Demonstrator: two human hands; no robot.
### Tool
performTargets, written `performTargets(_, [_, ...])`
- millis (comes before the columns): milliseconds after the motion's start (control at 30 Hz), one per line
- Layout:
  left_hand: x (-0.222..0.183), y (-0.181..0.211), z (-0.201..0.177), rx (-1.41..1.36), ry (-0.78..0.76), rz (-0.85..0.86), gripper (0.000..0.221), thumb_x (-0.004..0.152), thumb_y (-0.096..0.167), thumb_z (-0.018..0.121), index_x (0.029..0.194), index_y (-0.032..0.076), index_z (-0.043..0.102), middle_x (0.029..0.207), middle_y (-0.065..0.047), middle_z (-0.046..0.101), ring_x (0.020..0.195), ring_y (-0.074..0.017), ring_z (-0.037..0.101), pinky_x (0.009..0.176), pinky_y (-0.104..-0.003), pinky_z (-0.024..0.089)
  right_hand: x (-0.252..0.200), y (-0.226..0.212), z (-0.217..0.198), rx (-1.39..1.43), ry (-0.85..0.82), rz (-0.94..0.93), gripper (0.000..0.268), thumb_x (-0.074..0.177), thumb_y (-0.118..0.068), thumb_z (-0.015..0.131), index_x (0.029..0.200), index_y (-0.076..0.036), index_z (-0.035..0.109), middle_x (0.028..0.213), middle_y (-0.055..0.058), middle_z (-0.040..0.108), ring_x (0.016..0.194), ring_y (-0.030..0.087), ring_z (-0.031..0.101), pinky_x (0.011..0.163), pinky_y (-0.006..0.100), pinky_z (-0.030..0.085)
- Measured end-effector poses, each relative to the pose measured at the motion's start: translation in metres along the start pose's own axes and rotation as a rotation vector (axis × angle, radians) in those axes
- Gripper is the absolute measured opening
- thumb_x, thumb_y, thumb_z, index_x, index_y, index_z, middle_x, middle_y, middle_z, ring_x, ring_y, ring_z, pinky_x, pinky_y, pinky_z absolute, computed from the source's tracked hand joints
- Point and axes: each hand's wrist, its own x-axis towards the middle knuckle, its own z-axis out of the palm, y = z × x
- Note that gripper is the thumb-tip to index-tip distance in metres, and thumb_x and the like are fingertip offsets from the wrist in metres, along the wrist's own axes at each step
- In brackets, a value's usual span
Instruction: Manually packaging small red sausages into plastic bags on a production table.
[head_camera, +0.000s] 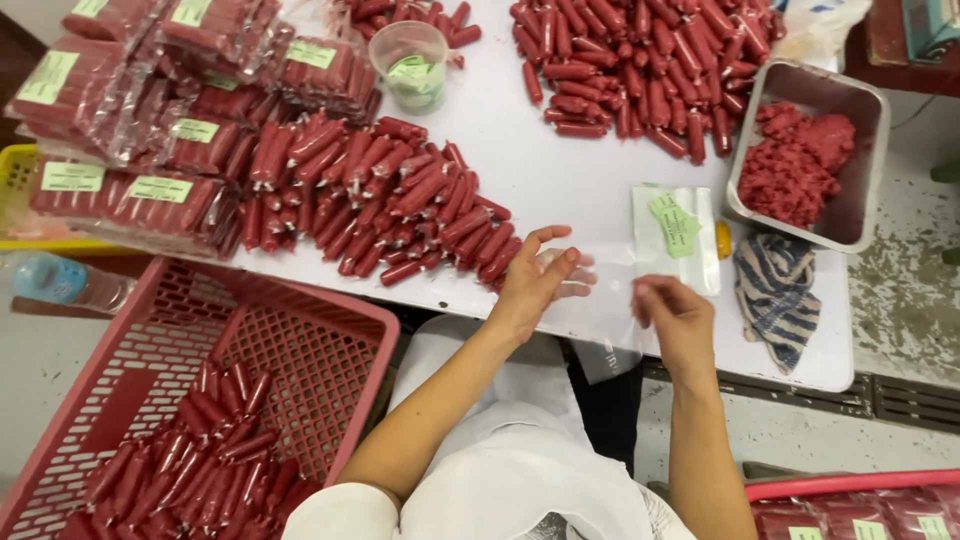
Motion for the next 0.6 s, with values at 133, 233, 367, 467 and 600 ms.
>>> performTargets(133, [-0.019,-0.027,-0.03,-0.127,-0.229,-0.181,0.07,0.092,0.015,0.076,0.151,0.006,0.039,0.119,-0.018,0.067,0.104,-0.025,0.071,0.083,-0.034,0.064,0.011,0.001,0.031,0.332,0.36,-0.046,0.007,0.105,-0.001,0.064,0.106,-0.007,0.067,0.074,0.008,0.064,0.061,0.013,0.06,0.053,0.023,0.052])
performTargets(233, [-0.033,-0.037,-0.027,-0.122,-0.223,-0.196,0.063,0.089,0.02,0.083,0.142,0.003,0.054,0.108,-0.014,0.069,0.096,-0.0207,0.073,0.081,-0.031,0.065,0.01,0.012,0.048,0.432,0.407,-0.018,0.007,0.105,-0.001,0.063,0.107,-0.007,0.063,0.078,0.01,0.067,0.064,0.015,0.065,0.055,0.024,0.056])
performTargets(367, [-0.026,-0.049,-0.033,0.01,0.044,-0.044,0.022,0.096,0.015,0.076,0.115,0.002,0.074,0.089,-0.008,0.068,0.079,-0.0125,0.07,0.077,-0.025,0.063,-0.016,-0.016,0.066,0.255,0.342,0.052,0.035,0.102,-0.003,0.064,0.134,-0.003,0.049,0.109,0.015,0.068,0.083,0.017,0.067,0.066,0.026,0.058])
performTargets(467, [-0.018,-0.053,-0.044,0.175,0.044,0.058,0.015,0.091,0.01,0.08,0.105,0.006,0.074,0.087,-0.007,0.074,0.075,-0.0089,0.069,0.073,-0.022,0.061,-0.023,0.018,0.042,-0.014,0.517,-0.216,0.054,0.101,0.001,0.07,0.144,-0.012,0.039,0.117,0.005,0.055,0.104,0.012,0.055,0.087,0.022,0.049])
performTargets(600, [-0.035,-0.06,-0.019,0.307,-0.014,0.124,0.021,0.081,0.012,0.088,0.095,0.007,0.073,0.08,-0.008,0.073,0.072,-0.0133,0.071,0.068,-0.024,0.06,-0.058,-0.001,0.029,-0.161,0.256,-0.241,0.03,0.1,-0.001,0.07,0.129,-0.002,0.061,0.1,0.012,0.064,0.094,0.021,0.062,0.085,0.035,0.054])
